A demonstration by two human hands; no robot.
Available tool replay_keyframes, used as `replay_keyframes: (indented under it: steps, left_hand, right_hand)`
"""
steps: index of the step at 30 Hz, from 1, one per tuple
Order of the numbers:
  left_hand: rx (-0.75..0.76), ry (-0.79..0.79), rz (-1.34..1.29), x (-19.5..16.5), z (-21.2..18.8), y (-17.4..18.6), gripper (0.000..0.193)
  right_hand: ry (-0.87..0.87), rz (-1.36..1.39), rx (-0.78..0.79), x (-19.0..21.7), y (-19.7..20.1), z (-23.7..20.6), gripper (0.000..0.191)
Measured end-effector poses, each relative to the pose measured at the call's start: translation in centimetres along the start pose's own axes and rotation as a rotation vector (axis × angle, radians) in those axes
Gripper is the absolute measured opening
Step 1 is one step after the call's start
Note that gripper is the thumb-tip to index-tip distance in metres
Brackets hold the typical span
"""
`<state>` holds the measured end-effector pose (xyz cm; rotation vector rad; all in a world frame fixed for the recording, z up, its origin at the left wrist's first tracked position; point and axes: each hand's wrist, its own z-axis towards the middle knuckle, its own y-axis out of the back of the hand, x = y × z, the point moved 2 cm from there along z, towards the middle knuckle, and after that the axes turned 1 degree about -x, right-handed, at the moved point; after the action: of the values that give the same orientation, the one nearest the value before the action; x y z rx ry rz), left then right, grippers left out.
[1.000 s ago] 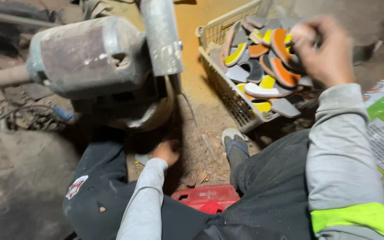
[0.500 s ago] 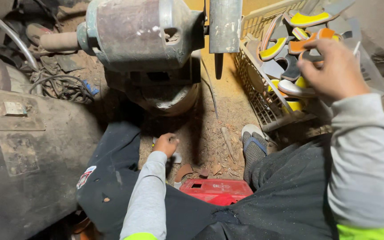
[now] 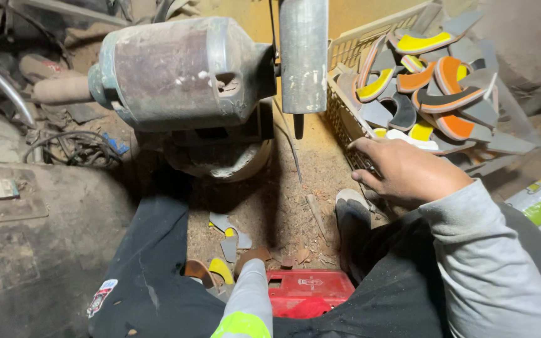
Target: The person uses a bench grinder to smooth the edges of multi-layered shoe sole pieces. They hold each piece with both hands, press it against the rotating wheel, and place finished pieces into a nearby basket.
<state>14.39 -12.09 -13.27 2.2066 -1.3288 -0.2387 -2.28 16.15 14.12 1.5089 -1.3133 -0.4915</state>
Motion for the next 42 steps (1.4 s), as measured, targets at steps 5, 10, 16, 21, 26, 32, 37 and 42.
replay_keyframes:
  steps: [5,10,16,21,26,32,37,42]
  left_hand:
    - [-0.022,0.021,0.030,-0.7,0.5,-0.5,0.042]
    - [-0.116,-0.105,-0.068,-2.5,0.2,-0.5,0.053]
    - [-0.323,-0.394,-1.105,-9.9,-1.8,1.8,0.060]
    - [0.184,-0.976,-1.803,-13.9,-5.0,2.9,0.036]
    - [0.642,-0.840,-1.557,-9.6,-0.8,4.3,0.024]
    - [-0.556,0.267,-0.735,1.7,1.6,1.5,0.076]
    - [-0.564,0.267,-0.477,0.7,1.3,1.0,0.084]
    - [-0.903,-0.011,-0.558,-0.8,1.3,2.5,0.082]
  right_hand:
    - [0.131,0.020,-0.021,-0.5,-1.0,1.6,0.056]
    - [0.215,0.004,-0.055,-0.4,-2.8,2.1,0.047]
    - [0.219,0.034,0.015,0.1,-6.6,2.8,0.045]
    - [0.058,0.100,0.156,1.2,-11.3,4.7,0.080]
    - [0.023,0.181,0.144,1.1,-11.2,5.7,0.072]
    - [0.144,-0.003,0.260,2.8,-11.3,5.2,0.063]
    - [0.180,-0.066,0.192,1.7,-12.3,5.6,0.044]
    - [0.174,-0.126,0.183,0.0,-13.6,6.0,0.027]
